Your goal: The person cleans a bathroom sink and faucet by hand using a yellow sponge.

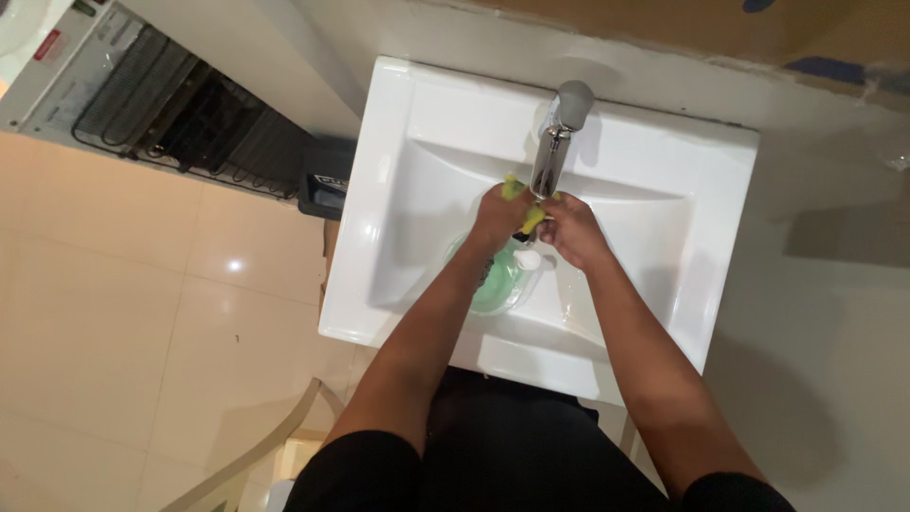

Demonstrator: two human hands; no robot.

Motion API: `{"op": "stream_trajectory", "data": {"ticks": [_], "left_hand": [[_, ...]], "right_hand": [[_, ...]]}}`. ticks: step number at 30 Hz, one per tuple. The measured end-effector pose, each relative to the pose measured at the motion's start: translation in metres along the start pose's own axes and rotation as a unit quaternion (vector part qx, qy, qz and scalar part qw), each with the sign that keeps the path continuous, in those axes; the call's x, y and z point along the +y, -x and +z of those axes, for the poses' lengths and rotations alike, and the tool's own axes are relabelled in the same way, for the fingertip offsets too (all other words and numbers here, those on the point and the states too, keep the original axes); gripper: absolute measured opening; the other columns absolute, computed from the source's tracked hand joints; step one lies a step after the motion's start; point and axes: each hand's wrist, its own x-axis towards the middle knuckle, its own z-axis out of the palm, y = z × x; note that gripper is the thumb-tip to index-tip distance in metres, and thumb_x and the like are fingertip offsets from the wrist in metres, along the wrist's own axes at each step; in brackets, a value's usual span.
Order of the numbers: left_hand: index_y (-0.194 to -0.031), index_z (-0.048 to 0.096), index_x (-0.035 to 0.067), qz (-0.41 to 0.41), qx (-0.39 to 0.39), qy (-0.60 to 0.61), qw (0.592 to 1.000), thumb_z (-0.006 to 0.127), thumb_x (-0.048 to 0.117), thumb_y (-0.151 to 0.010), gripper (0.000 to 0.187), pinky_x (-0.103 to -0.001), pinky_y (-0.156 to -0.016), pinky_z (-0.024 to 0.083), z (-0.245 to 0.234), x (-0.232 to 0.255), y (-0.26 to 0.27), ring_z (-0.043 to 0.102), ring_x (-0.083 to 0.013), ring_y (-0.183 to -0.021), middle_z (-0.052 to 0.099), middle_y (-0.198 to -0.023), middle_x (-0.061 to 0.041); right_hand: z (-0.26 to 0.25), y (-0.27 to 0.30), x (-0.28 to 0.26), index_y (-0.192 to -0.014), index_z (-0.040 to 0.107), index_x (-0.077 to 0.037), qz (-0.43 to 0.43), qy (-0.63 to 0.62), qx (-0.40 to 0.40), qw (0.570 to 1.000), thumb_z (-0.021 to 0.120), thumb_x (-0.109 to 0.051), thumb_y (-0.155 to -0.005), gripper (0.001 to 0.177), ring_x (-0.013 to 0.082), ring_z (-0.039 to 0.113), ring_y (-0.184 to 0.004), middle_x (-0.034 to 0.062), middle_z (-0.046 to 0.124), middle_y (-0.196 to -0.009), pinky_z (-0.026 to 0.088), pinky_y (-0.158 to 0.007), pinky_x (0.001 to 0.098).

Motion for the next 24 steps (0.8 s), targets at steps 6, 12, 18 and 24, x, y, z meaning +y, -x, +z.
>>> {"op": "stream_trajectory", "data": {"ticks": [6,12,18,24], "left_hand": [[-0.102,0.070,-0.002,0.000,-0.019,0.076,0.997,0.073,0.019,-0.090,0.025,-0.028,-0.057,0.058,-0.025,0.017,0.015,0.068,-0.0144,-0.068,0.071,-0.087,-0.010],[-0.108,0.069,-0.003,0.018,0.058,0.111,0.992,0.067,0.025,-0.094,0.032,-0.030,-0.058,0.066,-0.048,0.045,0.016,0.076,-0.0167,-0.073,0.074,-0.095,-0.013],[-0.130,0.064,0.000,0.239,0.218,-0.072,0.944,0.052,0.021,-0.106,0.034,-0.036,-0.084,0.059,-0.075,0.097,-0.008,0.074,-0.0211,-0.095,0.074,-0.109,-0.016],[-0.142,0.051,-0.006,0.432,0.178,-0.228,0.854,0.047,0.008,-0.105,0.039,-0.046,-0.121,0.043,-0.048,0.089,-0.056,0.056,-0.0393,-0.135,0.058,-0.141,-0.028]], "right_hand": [[0.005,-0.002,0.003,-0.116,0.063,-0.004,0.016,-0.005,-0.052,0.999,0.062,-0.011,-0.098,0.019,0.0137,0.065,-0.076,0.0055,0.068,-0.095,0.052,-0.065,0.0281],[-0.001,-0.006,0.009,-0.113,0.060,-0.007,0.021,-0.015,-0.042,0.999,0.061,-0.013,-0.100,0.014,0.0159,0.066,-0.083,0.0061,0.069,-0.101,0.054,-0.070,0.0318],[-0.018,0.004,0.013,-0.117,0.061,-0.008,0.005,-0.009,-0.024,1.000,0.060,-0.017,-0.100,0.019,0.0177,0.063,-0.089,0.0072,0.069,-0.106,0.051,-0.074,0.0321],[-0.027,-0.011,0.028,-0.119,0.059,-0.009,0.005,-0.050,0.002,0.999,0.054,-0.022,-0.103,0.021,0.0233,0.064,-0.095,0.0120,0.067,-0.110,0.052,-0.080,0.0372]]}}
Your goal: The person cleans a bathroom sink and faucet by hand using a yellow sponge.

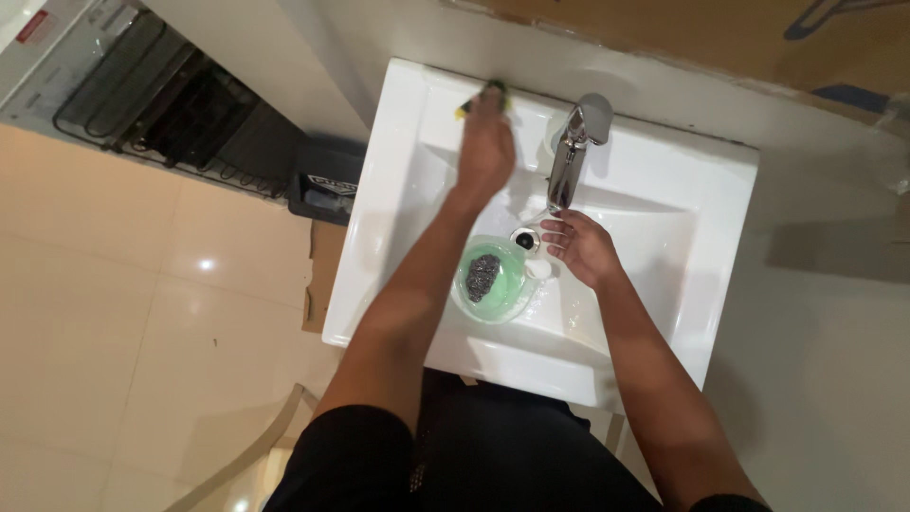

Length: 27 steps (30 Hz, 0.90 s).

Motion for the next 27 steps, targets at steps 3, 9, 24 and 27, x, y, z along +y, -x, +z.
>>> {"op": "stream_trajectory", "data": {"ticks": [3,9,24,27], "left_hand": [[-0.137,0.052,-0.006,0.084,-0.110,-0.244,0.960,0.055,0.014,-0.093,0.048,-0.060,-0.115,0.024,0.026,0.002,0.018,0.031,-0.0509,-0.141,0.041,-0.150,-0.033],[-0.145,0.049,-0.005,0.139,-0.203,-0.239,0.939,0.053,0.013,-0.095,0.053,-0.054,-0.125,0.024,0.034,0.010,0.031,0.029,-0.0419,-0.151,0.037,-0.160,-0.027],[-0.154,0.045,0.007,0.164,-0.285,-0.252,0.910,0.047,0.027,-0.107,0.051,-0.049,-0.127,0.020,-0.005,-0.003,0.020,0.030,-0.0283,-0.155,0.039,-0.163,-0.011],[-0.155,0.041,0.008,0.141,-0.300,-0.288,0.899,0.044,0.029,-0.105,0.054,-0.051,-0.125,0.014,-0.008,0.001,-0.003,0.024,-0.0289,-0.153,0.033,-0.163,-0.010]], "right_hand": [[0.000,-0.008,0.005,-0.119,0.058,-0.010,0.010,-0.029,0.003,1.000,0.048,-0.026,-0.104,0.024,0.0254,0.065,-0.099,0.0127,0.068,-0.113,0.052,-0.084,0.0395],[0.002,-0.010,0.010,-0.118,0.057,-0.009,0.022,-0.055,0.025,0.998,0.045,-0.028,-0.104,0.026,0.0262,0.065,-0.099,0.0135,0.069,-0.112,0.051,-0.086,0.0409],[0.001,0.000,0.008,-0.118,0.060,-0.007,0.035,-0.029,0.034,0.998,0.055,-0.026,-0.101,0.026,0.0231,0.065,-0.095,0.0104,0.068,-0.108,0.051,-0.083,0.0381],[0.001,0.004,0.008,-0.119,0.060,-0.007,0.036,-0.026,0.036,0.998,0.055,-0.027,-0.101,0.027,0.0225,0.065,-0.095,0.0103,0.068,-0.109,0.051,-0.081,0.0372]]}}
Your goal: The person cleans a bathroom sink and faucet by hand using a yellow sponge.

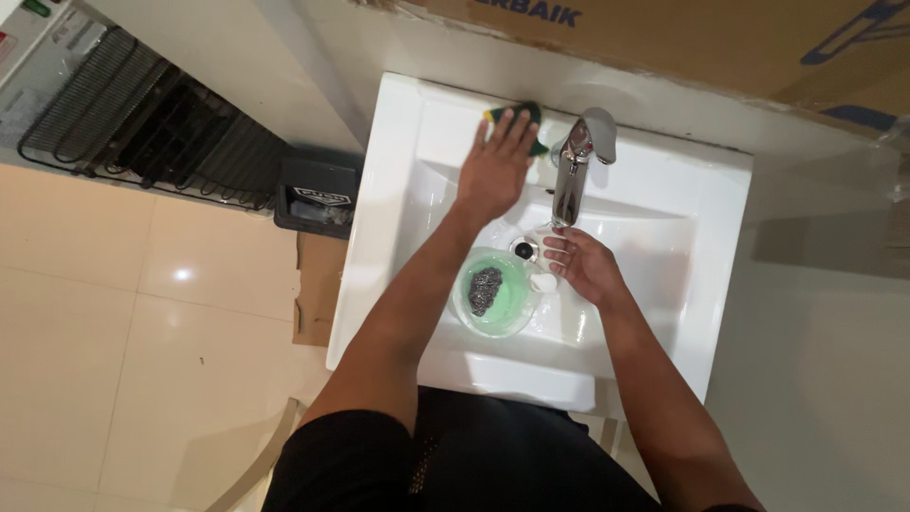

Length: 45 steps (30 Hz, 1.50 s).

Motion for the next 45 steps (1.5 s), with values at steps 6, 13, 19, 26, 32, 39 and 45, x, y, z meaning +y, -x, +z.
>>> {"op": "stream_trajectory", "data": {"ticks": [6,13,19,26,32,39,45], "left_hand": [[-0.156,0.040,0.013,-0.048,0.010,0.007,0.999,0.043,0.030,-0.106,0.053,-0.053,-0.126,0.013,0.001,-0.003,-0.002,0.023,-0.0262,-0.155,0.032,-0.166,-0.006],[-0.155,0.044,0.011,-0.078,0.059,-0.002,0.995,0.047,0.029,-0.107,0.052,-0.054,-0.127,0.015,0.017,0.003,0.042,0.028,-0.0281,-0.153,0.037,-0.164,-0.009],[-0.154,0.048,0.015,-0.061,0.071,-0.018,0.995,0.050,0.026,-0.106,0.049,-0.056,-0.128,0.014,0.005,-0.015,0.058,0.032,-0.0268,-0.154,0.042,-0.163,-0.006],[-0.155,0.041,0.008,-0.083,0.046,-0.059,0.994,0.043,0.030,-0.107,0.053,-0.059,-0.122,0.010,-0.021,-0.058,0.024,0.026,-0.0322,-0.152,0.034,-0.164,-0.012],[-0.156,0.040,0.007,-0.157,0.061,-0.028,0.985,0.044,0.030,-0.108,0.054,-0.058,-0.125,0.011,-0.022,-0.058,0.033,0.025,-0.0318,-0.155,0.032,-0.166,-0.015],[-0.156,0.039,0.007,-0.163,0.037,-0.039,0.985,0.044,0.028,-0.107,0.054,-0.056,-0.126,0.010,-0.007,-0.046,0.060,0.026,-0.0333,-0.154,0.034,-0.165,-0.015],[-0.161,0.036,0.014,-0.139,-0.039,-0.105,0.984,0.046,0.015,-0.101,0.061,-0.057,-0.128,0.006,-0.020,-0.060,0.077,0.025,-0.0261,-0.156,0.033,-0.167,-0.008]], "right_hand": [[0.003,0.009,0.000,-0.122,0.060,-0.007,-0.002,0.000,0.001,1.000,0.056,-0.027,-0.102,0.029,0.0215,0.065,-0.094,0.0102,0.067,-0.109,0.052,-0.081,0.0365],[0.004,0.013,0.007,-0.126,0.058,-0.005,0.002,0.017,0.010,1.000,0.053,-0.026,-0.103,0.032,0.0228,0.064,-0.100,0.0119,0.067,-0.113,0.051,-0.089,0.0366],[0.002,0.009,0.013,-0.127,0.058,-0.003,0.005,0.002,-0.009,1.000,0.053,-0.024,-0.102,0.033,0.0255,0.063,-0.100,0.0132,0.067,-0.113,0.050,-0.091,0.0396],[0.002,0.009,0.008,-0.128,0.057,-0.005,-0.001,0.008,-0.017,1.000,0.053,-0.026,-0.102,0.034,0.0248,0.062,-0.104,0.0126,0.066,-0.115,0.049,-0.094,0.0390],[0.003,0.018,0.010,-0.130,0.057,-0.006,0.011,0.038,0.008,0.999,0.052,-0.028,-0.102,0.035,0.0233,0.061,-0.103,0.0110,0.066,-0.116,0.046,-0.091,0.0387],[-0.004,0.019,0.016,-0.130,0.057,-0.005,0.010,0.029,-0.012,0.999,0.051,-0.026,-0.103,0.035,0.0240,0.063,-0.102,0.0122,0.067,-0.116,0.051,-0.090,0.0401],[0.004,0.017,0.012,-0.130,0.057,-0.003,0.010,0.028,-0.021,0.999,0.051,-0.025,-0.103,0.035,0.0257,0.064,-0.102,0.0145,0.068,-0.115,0.051,-0.090,0.0403]]}}
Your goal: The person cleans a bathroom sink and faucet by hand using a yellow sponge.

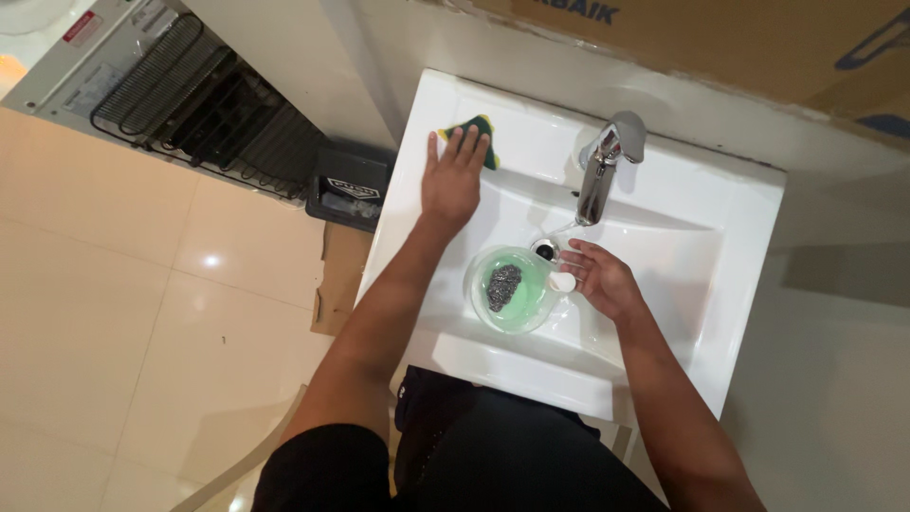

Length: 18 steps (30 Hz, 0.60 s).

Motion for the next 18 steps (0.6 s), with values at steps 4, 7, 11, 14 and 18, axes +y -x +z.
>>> {"op": "stream_trajectory", "data": {"ticks": [4,7,11,14,18], "left_hand": [[-0.157,0.038,0.012,-0.003,0.025,-0.031,0.999,0.048,0.015,-0.097,0.061,-0.057,-0.125,0.007,-0.008,-0.023,-0.023,0.024,-0.0287,-0.154,0.032,-0.165,-0.010],[-0.156,0.040,0.009,-0.013,0.057,0.014,0.998,0.048,0.021,-0.102,0.057,-0.058,-0.125,0.009,-0.010,-0.042,-0.039,0.024,-0.0337,-0.154,0.032,-0.165,-0.014],[-0.156,0.042,0.006,-0.020,0.099,0.074,0.992,0.050,0.026,-0.103,0.057,-0.059,-0.123,0.012,-0.012,-0.054,-0.054,0.024,-0.0375,-0.154,0.031,-0.164,-0.017],[-0.156,0.042,0.007,-0.044,0.115,0.100,0.987,0.050,0.025,-0.104,0.056,-0.058,-0.124,0.013,-0.010,-0.050,-0.051,0.022,-0.0388,-0.154,0.030,-0.165,-0.018],[-0.156,0.040,0.003,-0.128,0.099,0.100,0.982,0.050,0.024,-0.104,0.057,-0.056,-0.125,0.015,-0.002,-0.038,-0.042,0.022,-0.0422,-0.152,0.029,-0.166,-0.021]], "right_hand": [[-0.001,-0.007,-0.006,-0.129,0.058,-0.005,-0.007,-0.010,-0.001,1.000,0.052,-0.026,-0.102,0.035,0.0251,0.063,-0.104,0.0125,0.067,-0.116,0.049,-0.095,0.0395],[-0.003,-0.007,-0.010,-0.128,0.058,-0.008,0.001,-0.005,0.002,1.000,0.053,-0.028,-0.103,0.032,0.0234,0.061,-0.104,0.0103,0.066,-0.117,0.046,-0.093,0.0392],[-0.001,-0.006,-0.013,-0.126,0.059,-0.009,0.001,0.003,0.012,1.000,0.054,-0.029,-0.102,0.031,0.0235,0.062,-0.104,0.0104,0.067,-0.117,0.046,-0.092,0.0400],[0.002,-0.004,-0.011,-0.126,0.059,-0.010,0.007,0.004,0.021,1.000,0.053,-0.029,-0.101,0.033,0.0230,0.062,-0.103,0.0103,0.067,-0.118,0.047,-0.091,0.0387],[0.003,-0.003,-0.006,-0.127,0.059,-0.007,-0.004,-0.003,0.011,1.000,0.055,-0.028,-0.101,0.034,0.0241,0.062,-0.103,0.0119,0.066,-0.118,0.049,-0.092,0.0382]]}}
